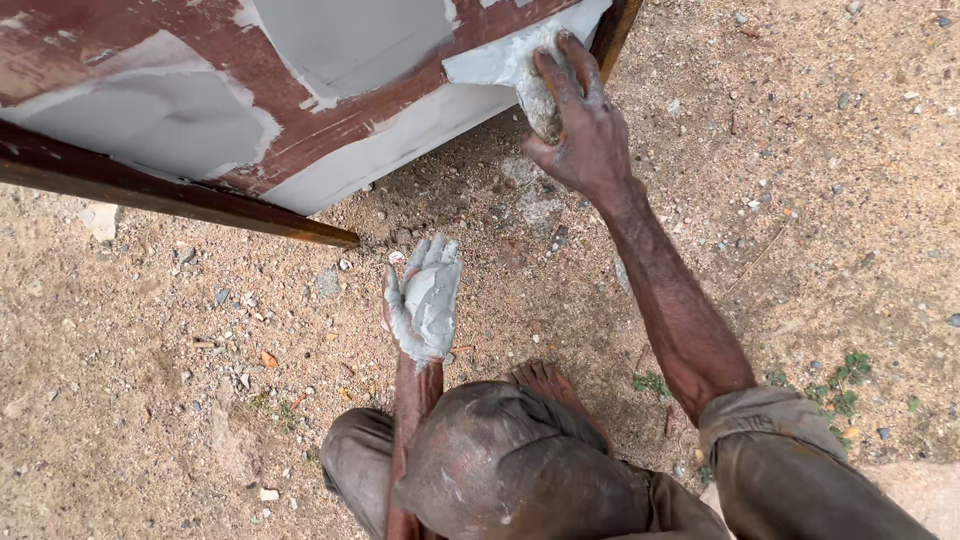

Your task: The person kneels on the ground and uses a trowel to apply white plaster to the lower edge of a reddish-brown metal cabinet. They repeatedly scoop plaster from their left hand onto the trowel and smooth it along the cabinet's bottom frame.

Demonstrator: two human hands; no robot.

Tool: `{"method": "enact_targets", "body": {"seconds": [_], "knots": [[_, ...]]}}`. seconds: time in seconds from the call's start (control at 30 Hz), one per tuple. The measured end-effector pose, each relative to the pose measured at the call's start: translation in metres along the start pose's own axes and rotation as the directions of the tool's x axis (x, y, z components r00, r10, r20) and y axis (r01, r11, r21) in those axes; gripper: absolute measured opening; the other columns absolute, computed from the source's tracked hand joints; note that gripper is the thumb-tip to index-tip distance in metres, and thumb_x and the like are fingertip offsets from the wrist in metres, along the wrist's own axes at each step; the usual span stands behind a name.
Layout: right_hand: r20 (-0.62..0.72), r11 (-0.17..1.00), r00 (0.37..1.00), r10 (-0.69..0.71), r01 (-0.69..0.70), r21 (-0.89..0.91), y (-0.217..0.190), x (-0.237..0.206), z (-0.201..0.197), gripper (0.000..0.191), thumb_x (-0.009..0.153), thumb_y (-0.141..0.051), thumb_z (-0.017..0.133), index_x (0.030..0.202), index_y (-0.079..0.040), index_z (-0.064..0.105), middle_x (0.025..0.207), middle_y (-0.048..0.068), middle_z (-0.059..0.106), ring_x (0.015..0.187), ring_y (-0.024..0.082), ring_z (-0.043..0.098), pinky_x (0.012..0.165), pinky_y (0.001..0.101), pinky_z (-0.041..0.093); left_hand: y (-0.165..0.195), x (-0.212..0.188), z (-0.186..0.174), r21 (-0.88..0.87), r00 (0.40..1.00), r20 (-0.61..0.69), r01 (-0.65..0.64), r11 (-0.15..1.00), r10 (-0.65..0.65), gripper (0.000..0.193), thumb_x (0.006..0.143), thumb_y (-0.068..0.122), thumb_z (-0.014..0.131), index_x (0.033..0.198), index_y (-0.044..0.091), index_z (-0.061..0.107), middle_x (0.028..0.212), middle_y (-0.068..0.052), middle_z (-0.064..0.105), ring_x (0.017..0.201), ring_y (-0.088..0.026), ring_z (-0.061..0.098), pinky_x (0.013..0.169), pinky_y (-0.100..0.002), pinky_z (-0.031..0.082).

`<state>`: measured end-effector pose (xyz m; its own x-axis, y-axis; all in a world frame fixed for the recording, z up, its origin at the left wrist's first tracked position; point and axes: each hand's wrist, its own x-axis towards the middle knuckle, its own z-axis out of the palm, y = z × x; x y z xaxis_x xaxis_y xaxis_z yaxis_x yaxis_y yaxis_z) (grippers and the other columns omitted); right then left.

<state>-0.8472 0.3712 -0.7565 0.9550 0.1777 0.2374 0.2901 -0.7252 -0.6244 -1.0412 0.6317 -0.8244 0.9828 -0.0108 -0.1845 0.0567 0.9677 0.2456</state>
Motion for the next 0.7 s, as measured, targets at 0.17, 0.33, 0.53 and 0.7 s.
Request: {"method": "enact_targets", "body": {"seconds": [0.17, 0.33, 0.53, 0.7], "knots": [[0.160, 0.747, 0.984, 0.079, -0.165, 0.644, 0.000, -0.071, -0.040, 0.089, 0.077, -0.015, 0.066, 0.162, -0.008, 0.042, 0.166, 0.016, 0.033, 0.089, 0.023, 0.070, 0.056, 0.0266, 0.063, 0.000, 0.024, 0.030, 0.136, 0.990, 0.076, -0.130, 0.982, 0.121, 0.086, 0.103, 0.051, 0.049, 0.159, -0.007, 0.021, 0.165, -0.031, 0.027, 0.153, -0.042, 0.031, 0.126, -0.052, 0.031], [0.386, -0.496, 0.880, -0.278, -0.476, 0.727, 0.000, -0.143, -0.022, 0.074, 0.084, -0.020, 0.074, 0.147, 0.006, 0.046, 0.112, 0.021, 0.063, 0.075, 0.023, 0.065, 0.053, 0.0314, 0.058, -0.008, 0.012, 0.036, -0.221, 0.915, 0.399, 0.150, 0.964, -0.051, 0.089, 0.108, 0.058, 0.050, 0.162, -0.007, 0.019, 0.170, -0.028, 0.027, 0.155, -0.041, 0.031, 0.128, -0.049, 0.029], [0.446, 0.544, 0.857, -0.258, -0.253, 0.800, -0.046, -0.177, 0.011, 0.086, 0.089, -0.032, 0.072, 0.163, -0.006, 0.038, 0.118, 0.024, 0.067, 0.103, 0.028, 0.072, 0.090, 0.0422, 0.068, -0.028, -0.007, 0.044, -0.377, 0.989, 0.104, -0.062, 0.924, 0.109, 0.096, 0.097, 0.061, 0.052, 0.154, -0.013, 0.030, 0.161, -0.028, 0.037, 0.147, -0.038, 0.041, 0.122, -0.048, 0.038], [0.354, 0.857, 0.783, -0.512, 0.434, 0.279, -0.086, -0.186, 0.036, 0.099, 0.068, -0.025, 0.089, 0.156, -0.020, 0.042, 0.162, 0.009, 0.026, 0.146, 0.036, 0.037, 0.108, 0.0571, 0.050, -0.003, -0.013, 0.054, -0.127, 0.934, 0.142, -0.311, 0.942, 0.328, 0.093, 0.098, 0.062, 0.051, 0.158, -0.005, 0.027, 0.164, -0.025, 0.034, 0.152, -0.038, 0.034, 0.126, -0.050, 0.028]]}}
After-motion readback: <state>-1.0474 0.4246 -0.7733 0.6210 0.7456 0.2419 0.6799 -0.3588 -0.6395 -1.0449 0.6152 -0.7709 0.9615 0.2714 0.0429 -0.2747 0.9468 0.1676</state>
